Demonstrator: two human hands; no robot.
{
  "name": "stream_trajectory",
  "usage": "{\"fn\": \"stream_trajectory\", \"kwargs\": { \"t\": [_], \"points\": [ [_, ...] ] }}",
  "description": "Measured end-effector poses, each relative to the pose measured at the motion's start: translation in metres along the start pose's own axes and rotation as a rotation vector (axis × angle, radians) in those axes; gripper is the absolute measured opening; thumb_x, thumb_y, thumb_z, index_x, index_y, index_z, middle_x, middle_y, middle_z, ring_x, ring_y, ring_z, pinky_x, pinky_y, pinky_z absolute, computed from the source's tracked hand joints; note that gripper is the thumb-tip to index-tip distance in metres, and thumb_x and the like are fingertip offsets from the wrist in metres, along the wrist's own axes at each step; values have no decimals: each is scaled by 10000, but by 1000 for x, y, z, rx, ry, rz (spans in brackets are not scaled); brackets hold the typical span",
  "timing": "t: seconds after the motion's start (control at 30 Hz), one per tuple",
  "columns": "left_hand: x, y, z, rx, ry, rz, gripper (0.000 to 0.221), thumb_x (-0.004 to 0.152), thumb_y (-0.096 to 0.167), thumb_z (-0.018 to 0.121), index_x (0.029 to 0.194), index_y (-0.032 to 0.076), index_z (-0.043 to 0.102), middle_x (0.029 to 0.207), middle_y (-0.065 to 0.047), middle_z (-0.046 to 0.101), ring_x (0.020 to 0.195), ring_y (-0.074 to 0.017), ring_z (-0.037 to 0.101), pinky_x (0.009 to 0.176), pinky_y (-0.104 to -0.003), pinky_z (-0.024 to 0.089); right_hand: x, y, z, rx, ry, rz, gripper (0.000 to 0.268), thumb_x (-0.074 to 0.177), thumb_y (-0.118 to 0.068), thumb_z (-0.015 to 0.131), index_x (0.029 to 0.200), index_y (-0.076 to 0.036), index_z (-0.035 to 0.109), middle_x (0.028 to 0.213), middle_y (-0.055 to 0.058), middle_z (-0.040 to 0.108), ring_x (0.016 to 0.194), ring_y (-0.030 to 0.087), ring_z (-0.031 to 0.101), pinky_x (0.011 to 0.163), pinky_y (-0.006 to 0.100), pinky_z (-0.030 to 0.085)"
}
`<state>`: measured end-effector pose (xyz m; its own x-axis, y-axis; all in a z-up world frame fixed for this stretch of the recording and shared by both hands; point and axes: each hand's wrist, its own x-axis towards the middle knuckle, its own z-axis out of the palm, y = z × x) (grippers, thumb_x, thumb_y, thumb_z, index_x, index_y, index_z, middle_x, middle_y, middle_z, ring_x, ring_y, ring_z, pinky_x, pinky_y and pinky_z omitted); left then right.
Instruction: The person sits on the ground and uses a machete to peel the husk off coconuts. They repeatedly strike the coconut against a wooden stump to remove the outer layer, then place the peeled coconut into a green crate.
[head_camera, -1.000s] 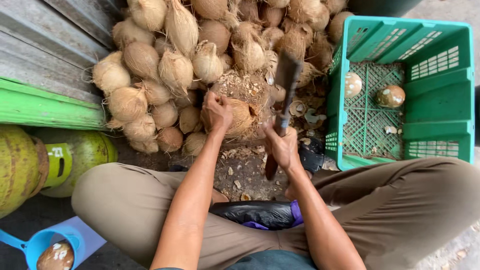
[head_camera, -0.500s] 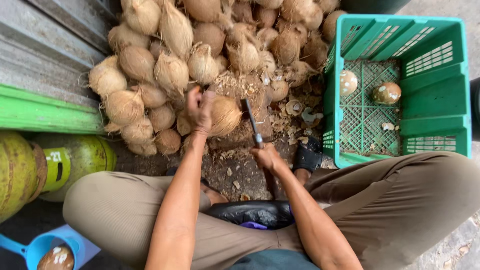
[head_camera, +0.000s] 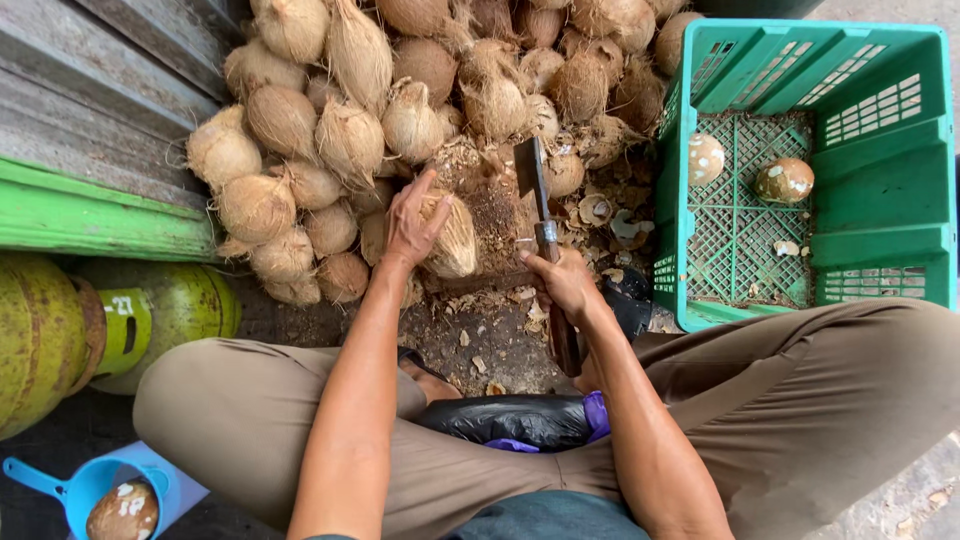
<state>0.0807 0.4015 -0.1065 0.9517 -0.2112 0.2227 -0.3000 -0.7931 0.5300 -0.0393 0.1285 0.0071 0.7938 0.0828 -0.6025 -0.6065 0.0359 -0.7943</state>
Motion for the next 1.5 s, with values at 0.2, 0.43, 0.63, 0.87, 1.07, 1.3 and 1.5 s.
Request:
{"fn": "stream_trajectory", "kwargs": {
  "t": [0.2,0.43,0.63,0.87,1.07,1.3,1.5],
  "points": [
    [-7,7,1,-107,-268,-559,720,919,741,513,1204,96,658,992,-146,660,872,-258,619,745,-460,517,4,15,7,-77,18,11,340,972,-295,684,750,-68,564,547,6,486,392,122,421,357,296,358],
    [-19,43,10,-381,106,-659,589,809,712,569,907,139,668,869,-24,659,841,-208,617,743,-413,472,-10,1,11,-170,58,-186,294,991,-351,651,833,-131,536,594,-28,515,429,90,441,372,277,384],
    [-18,58,46,-90,414,-651,555,1020,683,491,1018,140,607,1084,-148,655,983,-264,599,1015,-544,387,-1,18,5,-69,129,-479,403,1024,-328,634,691,-135,517,537,-3,519,408,97,463,368,270,392],
    [-16,74,47,12,355,-649,487,952,602,448,895,133,565,1023,-113,629,918,-267,585,780,-414,477,2,38,18,-435,95,-149,417,1023,-295,687,684,-127,511,546,-12,513,436,86,450,402,260,397],
    [-28,68,47,-35,376,-595,421,984,548,473,897,147,565,1021,-101,623,901,-241,584,712,-394,457,-5,3,1,175,114,-586,308,1010,-238,675,738,-131,579,561,-11,531,432,87,481,395,259,406],
    [-12,66,48,-59,459,-543,395,971,510,474,832,151,561,942,-79,628,848,-231,578,722,-382,468,-11,10,41,-360,38,-40,289,982,-252,658,737,-132,560,597,31,530,459,135,467,414,316,414],
    [-25,54,63,-9,485,-524,353,993,469,473,866,161,588,998,-89,653,880,-230,590,706,-357,475,0,-1,9,187,110,-587,325,1013,-247,664,738,-125,540,567,0,515,413,109,440,381,301,391]
  ]
}}
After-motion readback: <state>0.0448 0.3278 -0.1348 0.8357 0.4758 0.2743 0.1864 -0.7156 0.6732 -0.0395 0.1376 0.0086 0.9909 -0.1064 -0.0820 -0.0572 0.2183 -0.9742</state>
